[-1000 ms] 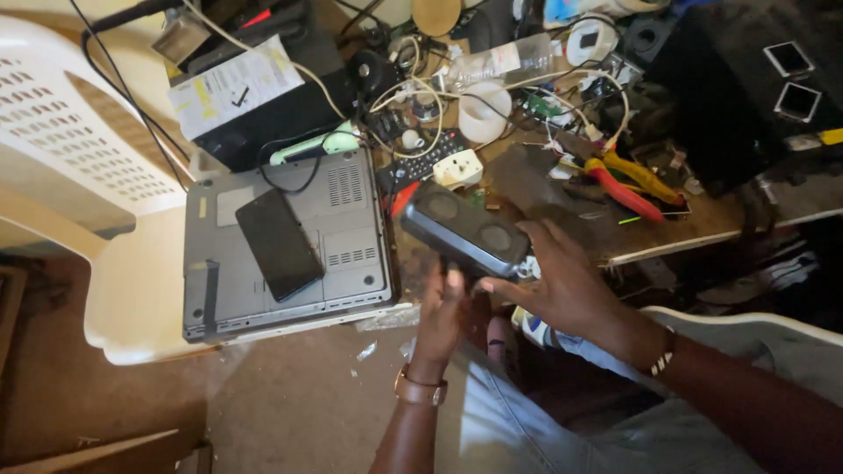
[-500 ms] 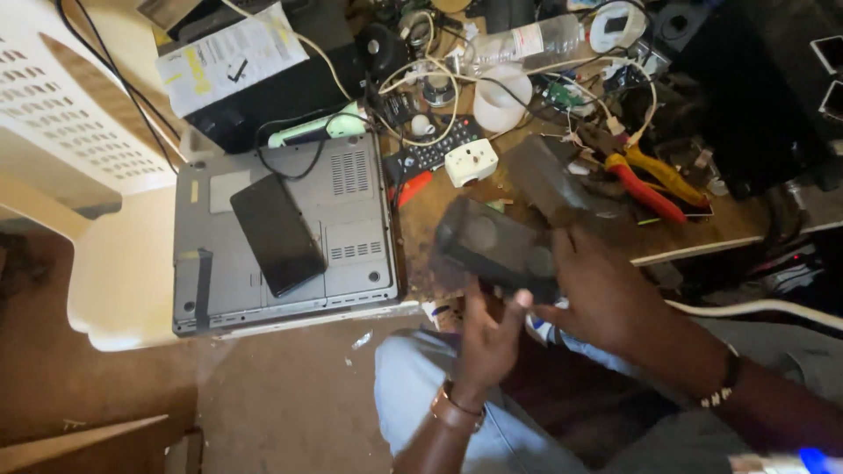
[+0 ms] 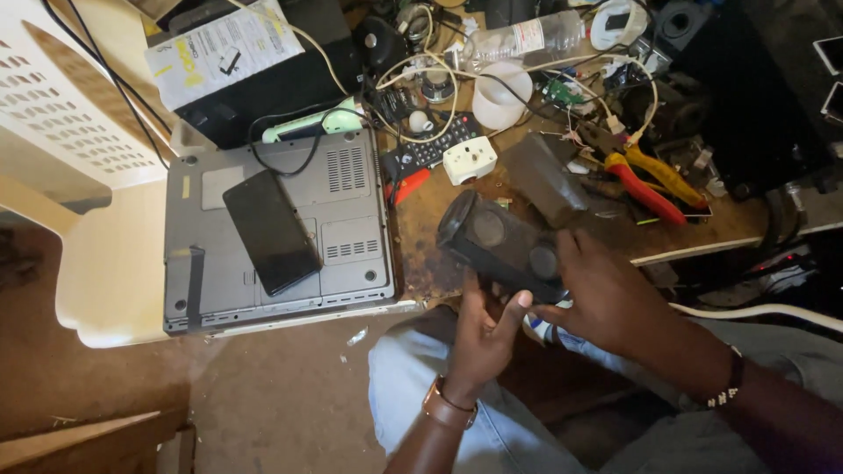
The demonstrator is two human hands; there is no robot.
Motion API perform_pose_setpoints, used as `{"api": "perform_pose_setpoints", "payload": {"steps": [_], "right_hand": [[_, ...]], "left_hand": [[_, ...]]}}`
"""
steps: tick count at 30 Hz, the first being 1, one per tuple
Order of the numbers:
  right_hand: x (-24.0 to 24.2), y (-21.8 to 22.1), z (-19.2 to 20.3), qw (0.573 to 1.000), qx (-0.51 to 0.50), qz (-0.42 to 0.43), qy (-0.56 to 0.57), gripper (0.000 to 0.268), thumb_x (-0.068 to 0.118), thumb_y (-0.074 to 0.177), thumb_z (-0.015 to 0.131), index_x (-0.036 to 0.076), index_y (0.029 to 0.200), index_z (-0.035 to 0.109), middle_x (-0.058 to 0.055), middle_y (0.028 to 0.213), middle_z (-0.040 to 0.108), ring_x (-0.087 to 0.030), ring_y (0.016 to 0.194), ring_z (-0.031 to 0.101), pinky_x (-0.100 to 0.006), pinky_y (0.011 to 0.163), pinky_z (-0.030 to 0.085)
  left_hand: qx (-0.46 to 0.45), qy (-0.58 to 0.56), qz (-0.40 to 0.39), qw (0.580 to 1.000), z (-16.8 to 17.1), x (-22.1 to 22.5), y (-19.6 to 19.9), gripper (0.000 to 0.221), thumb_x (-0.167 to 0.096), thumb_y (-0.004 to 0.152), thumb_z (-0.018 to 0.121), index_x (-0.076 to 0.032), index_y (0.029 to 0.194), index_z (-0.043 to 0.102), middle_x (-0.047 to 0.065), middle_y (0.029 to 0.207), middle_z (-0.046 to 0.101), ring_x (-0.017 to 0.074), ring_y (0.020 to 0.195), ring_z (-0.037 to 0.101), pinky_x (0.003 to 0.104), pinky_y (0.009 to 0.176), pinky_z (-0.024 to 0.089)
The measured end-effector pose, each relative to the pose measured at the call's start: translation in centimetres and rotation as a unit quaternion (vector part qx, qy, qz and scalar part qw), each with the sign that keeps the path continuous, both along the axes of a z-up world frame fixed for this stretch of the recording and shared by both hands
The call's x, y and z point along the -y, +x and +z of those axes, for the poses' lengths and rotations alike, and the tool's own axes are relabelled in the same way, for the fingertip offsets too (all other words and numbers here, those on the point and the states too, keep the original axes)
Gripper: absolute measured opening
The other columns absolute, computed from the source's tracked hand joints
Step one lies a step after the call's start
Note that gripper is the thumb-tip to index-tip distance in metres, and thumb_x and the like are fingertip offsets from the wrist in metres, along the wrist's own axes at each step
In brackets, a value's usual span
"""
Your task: Cleaning and inspecting a portable speaker, including stripping wires and wiping the casing.
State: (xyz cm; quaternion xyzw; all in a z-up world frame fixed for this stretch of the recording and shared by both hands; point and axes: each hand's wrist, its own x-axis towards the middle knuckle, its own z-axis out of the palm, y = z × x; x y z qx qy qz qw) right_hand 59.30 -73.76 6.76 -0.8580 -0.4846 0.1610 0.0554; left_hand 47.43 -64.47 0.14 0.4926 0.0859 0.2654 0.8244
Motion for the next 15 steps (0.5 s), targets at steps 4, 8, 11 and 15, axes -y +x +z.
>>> {"api": "perform_pose_setpoints", "payload": {"steps": [4,8,11,15], "right_hand": [[-0.1,-0.2,0.6,1.0,0.009,0.016,0.013,0.06,0.04,0.062,0.071,-0.003,0.094,0.044,-0.019,0.077,0.05,-0.041,0.073,0.057,-0.043,0.058,0.049],[-0.1,-0.3,0.7,1.0,0.016,0.008,0.003,0.06,0.038,0.062,0.072,-0.003,0.096,0.045,-0.017,0.078,0.051,-0.037,0.072,0.059,-0.041,0.058,0.049],[-0.1,-0.3,0.7,0.999,0.025,0.016,0.016,0.061,0.039,0.061,0.072,-0.003,0.096,0.045,-0.016,0.077,0.05,-0.037,0.073,0.059,-0.04,0.058,0.049],[-0.1,-0.4,0.8,1.0,0.016,0.013,0.009,0.059,0.038,0.064,0.071,-0.003,0.096,0.045,-0.015,0.077,0.05,-0.034,0.072,0.059,-0.038,0.057,0.049]], "left_hand": [[0.011,-0.003,0.006,1.0,-1.1,0.1,0.2,0.055,-0.007,0.086,0.049,-0.005,0.133,0.022,0.021,0.123,0.045,0.0258,0.105,0.049,0.044,0.073,0.053],[0.014,-0.019,0.001,1.0,-1.8,-0.1,0.0,0.055,-0.006,0.086,0.049,-0.004,0.133,0.021,0.021,0.122,0.046,0.0241,0.103,0.049,0.045,0.073,0.053],[-0.002,-0.018,0.007,1.0,-2.3,-0.7,-0.2,0.051,-0.007,0.085,0.05,-0.004,0.13,0.026,0.018,0.119,0.049,0.0201,0.1,0.05,0.042,0.073,0.053],[-0.013,0.016,0.018,1.0,-2.0,-0.2,0.1,0.051,-0.007,0.084,0.052,-0.001,0.128,0.028,0.023,0.119,0.048,0.0274,0.101,0.051,0.046,0.072,0.053]]}}
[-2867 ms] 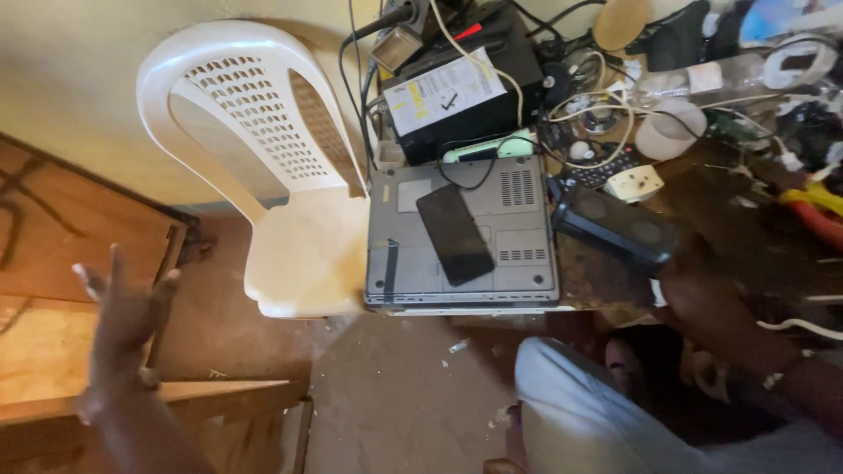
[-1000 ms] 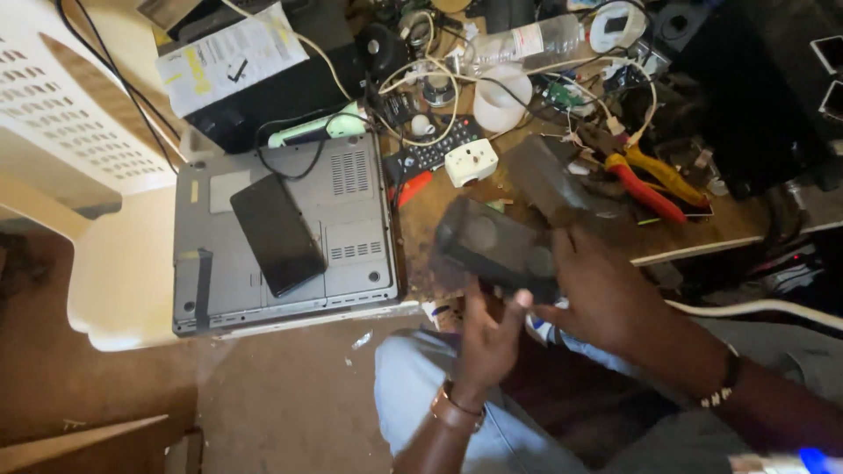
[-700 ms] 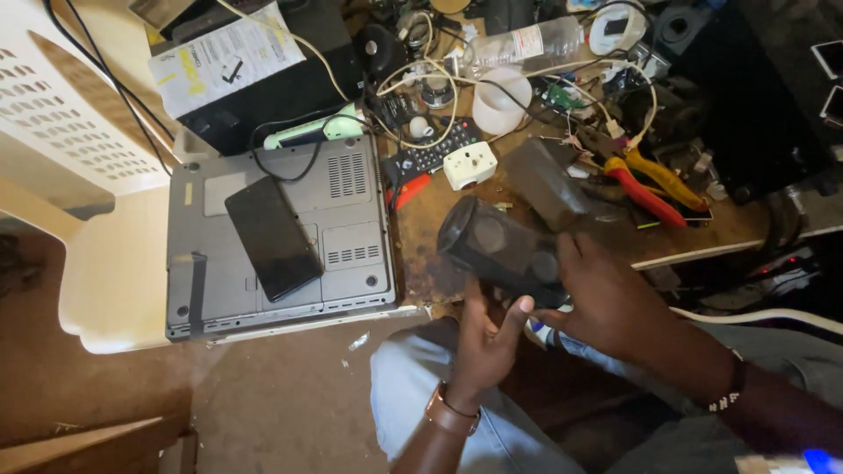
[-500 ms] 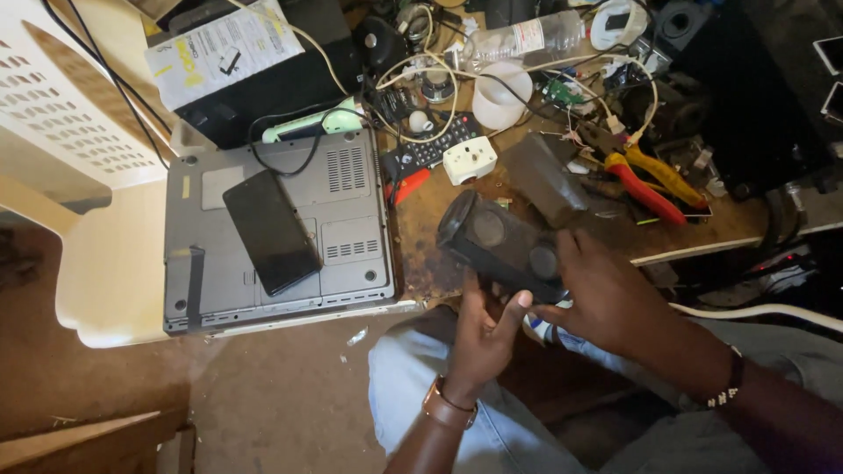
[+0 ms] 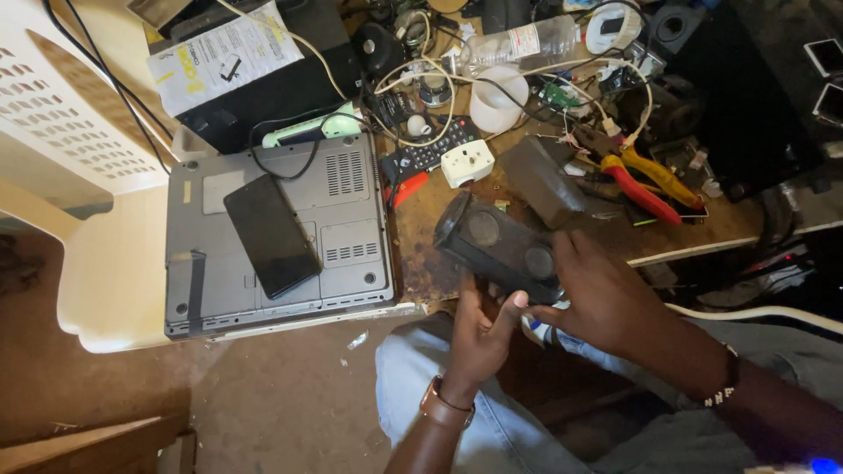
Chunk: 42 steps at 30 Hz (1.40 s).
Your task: Cleaning and inspecting a portable speaker, including stripping wires and wiping the casing.
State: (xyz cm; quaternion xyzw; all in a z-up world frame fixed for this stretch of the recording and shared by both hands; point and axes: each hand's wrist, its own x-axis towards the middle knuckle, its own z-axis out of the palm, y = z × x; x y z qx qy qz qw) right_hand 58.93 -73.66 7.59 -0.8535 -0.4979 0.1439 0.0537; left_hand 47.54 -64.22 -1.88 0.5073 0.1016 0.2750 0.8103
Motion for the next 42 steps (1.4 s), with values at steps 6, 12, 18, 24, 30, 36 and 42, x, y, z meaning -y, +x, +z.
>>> {"api": "perform_pose_setpoints", "payload": {"steps": [6,12,18,24,30,36,42], "right_hand": [[0.1,0.3,-0.7,1.0,0.016,0.011,0.005,0.063,0.045,0.063,0.071,-0.003,0.096,0.045,-0.015,0.076,0.05,-0.034,0.071,0.059,-0.038,0.056,0.049],[0.0,-0.2,-1.3,0.999,0.033,0.012,0.018,0.07,0.048,0.061,0.072,-0.004,0.099,0.044,-0.018,0.082,0.05,-0.038,0.078,0.057,-0.042,0.064,0.048],[0.2,-2.1,1.0,0.994,-0.041,0.077,0.061,0.07,0.046,0.066,0.07,-0.006,0.105,0.043,-0.02,0.086,0.049,-0.042,0.084,0.053,-0.045,0.066,0.047],[1.0,-1.2,0.7,0.939,-0.19,-0.035,0.285,0.037,0.007,0.066,0.051,0.007,0.103,0.045,-0.006,0.063,0.043,-0.028,0.062,0.054,-0.032,0.059,0.045],[-0.4,-0.5,1.8,0.928,-0.203,-0.067,0.305,0.019,0.014,0.079,0.047,0.009,0.096,0.054,-0.005,0.076,0.057,-0.022,0.075,0.059,-0.03,0.067,0.044],[-0.8,-1.1,2.6,0.929,-0.199,-0.1,0.294,0.021,0.024,0.072,0.064,0.013,0.088,0.056,-0.001,0.082,0.066,-0.009,0.071,0.065,-0.023,0.056,0.048],[-1.2,-2.8,1.3,0.925,-0.119,0.105,0.346,0.017,0.02,0.073,0.068,0.009,0.083,0.061,-0.003,0.074,0.061,-0.015,0.062,0.059,-0.025,0.056,0.045]], "left_hand": [[0.006,-0.02,-0.011,1.0,0.6,0.1,0.1,0.057,-0.009,0.085,0.051,-0.006,0.134,0.021,0.02,0.122,0.046,0.0258,0.101,0.05,0.044,0.076,0.052],[0.0,-0.125,-0.017,0.992,-4.3,0.2,0.5,0.06,-0.013,0.086,0.052,-0.013,0.135,0.018,0.013,0.124,0.045,0.0211,0.095,0.055,0.039,0.077,0.054],[-0.058,-0.129,0.049,0.989,-3.1,-1.6,0.0,0.065,-0.031,0.084,0.051,-0.011,0.137,0.019,0.017,0.132,0.032,0.0257,0.114,0.039,0.047,0.095,0.034],[-0.03,-0.208,0.081,0.974,-2.1,-2.3,-0.4,0.052,-0.027,0.081,0.049,-0.01,0.128,0.037,0.019,0.113,0.054,0.0251,0.1,0.053,0.045,0.086,0.045],[-0.036,-0.279,0.084,0.956,-3.6,-1.9,-0.9,0.037,-0.023,0.077,0.051,-0.001,0.108,0.052,0.017,0.097,0.061,0.0256,0.089,0.059,0.04,0.078,0.049],[0.065,-0.382,0.01,0.922,-1.5,-2.1,-0.5,0.052,-0.031,0.078,0.048,0.002,0.118,0.046,0.02,0.113,0.053,0.0318,0.105,0.051,0.042,0.091,0.041],[0.034,-0.396,-0.016,0.917,-2.9,-2.6,-1.1,0.063,-0.051,0.079,0.046,-0.004,0.12,0.046,0.013,0.108,0.056,0.0234,0.093,0.055,0.036,0.082,0.046]]}}
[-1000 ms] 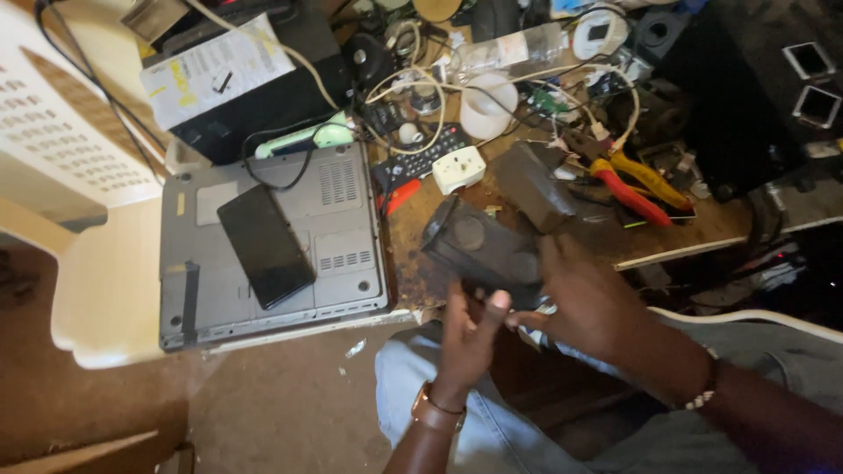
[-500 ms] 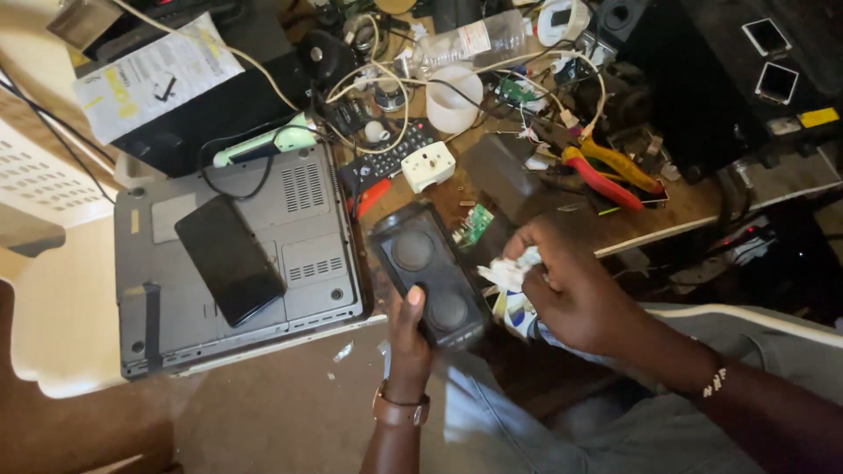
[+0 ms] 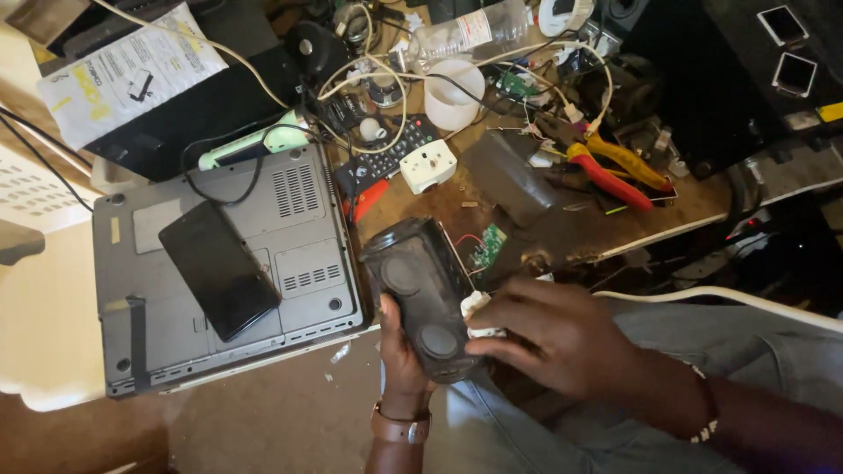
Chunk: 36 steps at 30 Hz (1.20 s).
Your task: Cleaning and inspecting a portable speaker, including stripping wires and wiping the casing.
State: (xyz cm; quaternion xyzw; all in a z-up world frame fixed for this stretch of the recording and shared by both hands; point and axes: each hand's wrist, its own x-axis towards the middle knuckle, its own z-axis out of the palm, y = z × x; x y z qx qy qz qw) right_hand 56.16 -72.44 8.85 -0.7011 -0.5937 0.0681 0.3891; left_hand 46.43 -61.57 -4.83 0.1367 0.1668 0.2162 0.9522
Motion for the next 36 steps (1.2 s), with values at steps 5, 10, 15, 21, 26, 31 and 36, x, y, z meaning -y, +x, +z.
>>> {"api": "perform_pose_setpoints", "payload": {"steps": [5,10,15,21,26,31,36], "right_hand": [[0.3,-0.1,-1.8,0.999,0.006,-0.004,-0.041,0.037,0.033,0.069,0.072,0.008,0.09,0.054,-0.002,0.064,0.056,-0.017,0.053,0.054,-0.029,0.05,0.043],[-0.1,0.1,-0.4,0.992,-0.057,0.092,-0.057,0.021,0.02,0.083,0.056,0.007,0.099,0.055,-0.007,0.085,0.057,-0.018,0.07,0.057,-0.027,0.064,0.045],[-0.1,0.4,-1.1,0.994,-0.048,0.084,-0.041,0.014,0.012,0.081,0.057,0.01,0.095,0.059,-0.008,0.088,0.051,-0.019,0.075,0.056,-0.027,0.065,0.044],[-0.4,0.6,-0.7,0.99,-0.123,0.059,-0.026,0.01,0.017,0.08,0.058,0.008,0.081,0.063,-0.006,0.081,0.055,-0.016,0.071,0.057,-0.025,0.06,0.044],[-0.6,1.0,-0.4,0.99,-0.137,0.007,-0.018,0.019,0.03,0.078,0.058,0.015,0.07,0.066,0.001,0.069,0.06,-0.01,0.06,0.056,-0.026,0.057,0.037],[-0.9,1.3,0.3,0.986,-0.159,-0.048,0.03,0.01,0.014,0.076,0.063,0.006,0.069,0.064,-0.005,0.07,0.058,-0.013,0.065,0.058,-0.024,0.06,0.045],[-0.8,2.6,0.2,0.986,-0.116,-0.097,0.067,0.005,0.008,0.072,0.067,0.006,0.073,0.064,-0.007,0.071,0.061,-0.014,0.065,0.058,-0.024,0.058,0.047]], "left_hand": [[-0.027,0.032,0.018,0.999,2.1,-0.3,0.3,0.063,-0.049,0.08,0.042,-0.003,0.124,0.043,0.013,0.116,0.053,0.0249,0.105,0.051,0.037,0.091,0.041],[-0.007,0.023,0.049,0.999,3.6,-0.3,0.5,0.058,-0.044,0.085,0.036,0.0,0.122,0.044,0.014,0.121,0.05,0.0256,0.111,0.047,0.038,0.098,0.037],[-0.011,0.05,0.064,0.997,3.7,-0.2,0.5,0.055,-0.043,0.085,0.039,-0.001,0.12,0.047,0.013,0.114,0.054,0.0242,0.105,0.052,0.036,0.093,0.041],[-0.017,0.042,0.033,0.998,4.1,0.3,0.7,0.055,-0.044,0.085,0.039,-0.003,0.119,0.047,0.014,0.111,0.055,0.0241,0.102,0.053,0.037,0.09,0.042],[-0.066,0.071,0.011,0.995,4.9,0.8,1.0,0.06,-0.045,0.082,0.036,-0.001,0.121,0.046,0.015,0.117,0.053,0.0253,0.109,0.05,0.037,0.095,0.04],[-0.006,0.093,-0.056,0.994,5.1,1.6,0.9,0.059,-0.045,0.085,0.034,0.0,0.122,0.044,0.015,0.12,0.05,0.0246,0.112,0.048,0.035,0.098,0.037],[-0.075,0.051,-0.075,0.993,3.8,2.9,1.2,0.058,-0.043,0.08,0.039,-0.002,0.122,0.045,0.017,0.116,0.053,0.0268,0.103,0.053,0.04,0.089,0.045]]}}
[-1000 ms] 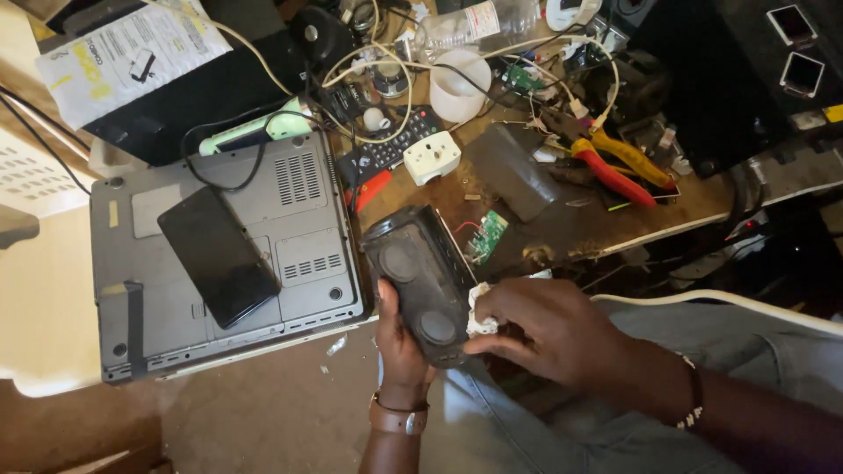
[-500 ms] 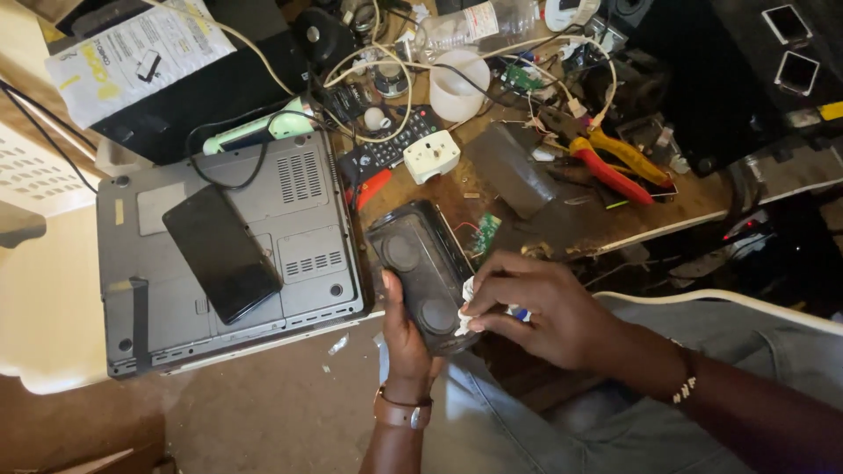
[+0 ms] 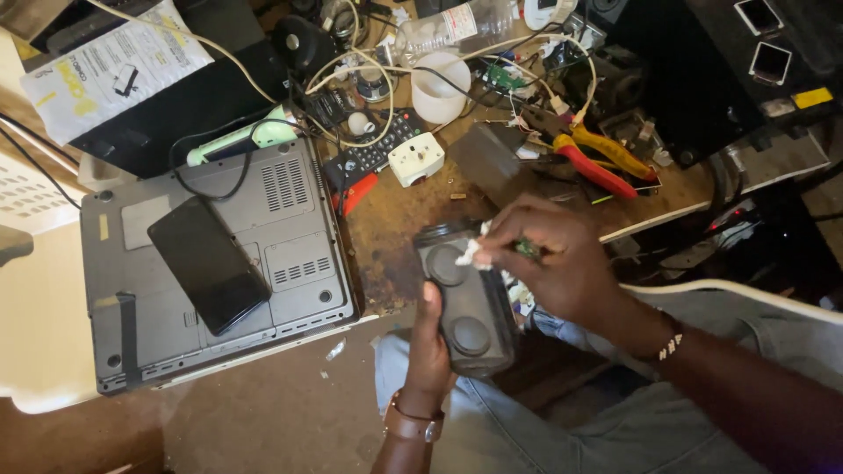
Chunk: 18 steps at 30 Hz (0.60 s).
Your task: Cleaning and inspecting a portable speaker, including stripping wires and wiping the casing.
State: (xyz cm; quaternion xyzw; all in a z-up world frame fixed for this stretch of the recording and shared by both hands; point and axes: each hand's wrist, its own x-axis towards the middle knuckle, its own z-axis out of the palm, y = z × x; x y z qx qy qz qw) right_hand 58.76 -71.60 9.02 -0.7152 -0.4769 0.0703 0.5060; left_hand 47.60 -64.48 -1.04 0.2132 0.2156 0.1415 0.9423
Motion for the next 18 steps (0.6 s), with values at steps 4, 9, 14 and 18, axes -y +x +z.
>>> {"api": "perform_pose_setpoints", "payload": {"steps": [4,9,14,18], "right_hand": [[0.2,0.1,0.3,1.0,0.022,-0.015,0.005,0.007,0.009,0.075,0.065,0.004,0.072,0.061,-0.008,0.07,0.059,-0.015,0.067,0.056,-0.026,0.06,0.046],[0.5,-1.5,-0.5,0.996,0.019,0.075,-0.04,0.011,0.014,0.078,0.06,0.009,0.069,0.061,-0.003,0.066,0.058,-0.011,0.058,0.052,-0.024,0.053,0.042],[1.0,-2.4,-0.5,0.981,-0.01,0.164,-0.105,0.02,0.023,0.083,0.051,0.01,0.072,0.061,-0.001,0.067,0.052,-0.014,0.057,0.053,-0.026,0.051,0.037],[0.3,-1.1,0.1,0.993,0.023,0.096,-0.061,0.018,0.021,0.082,0.053,0.011,0.069,0.061,-0.002,0.066,0.058,-0.012,0.058,0.054,-0.025,0.05,0.041]], "left_hand": [[0.044,0.203,0.031,0.978,1.2,0.0,-0.1,0.05,-0.035,0.088,0.037,-0.009,0.13,0.033,0.009,0.128,0.043,0.0195,0.118,0.042,0.034,0.097,0.038],[0.016,0.085,0.074,0.993,-0.5,-0.7,-0.4,0.049,-0.04,0.085,0.039,-0.005,0.118,0.047,0.012,0.112,0.055,0.0213,0.1,0.053,0.035,0.086,0.045],[-0.021,0.023,0.099,0.995,0.8,-1.9,-0.6,0.058,-0.042,0.082,0.037,0.001,0.119,0.048,0.016,0.116,0.054,0.0255,0.104,0.053,0.036,0.092,0.042],[0.011,0.074,0.064,0.995,-0.6,-1.0,-0.3,0.051,-0.042,0.083,0.041,-0.003,0.115,0.049,0.014,0.106,0.058,0.0236,0.093,0.057,0.036,0.08,0.048]]}}
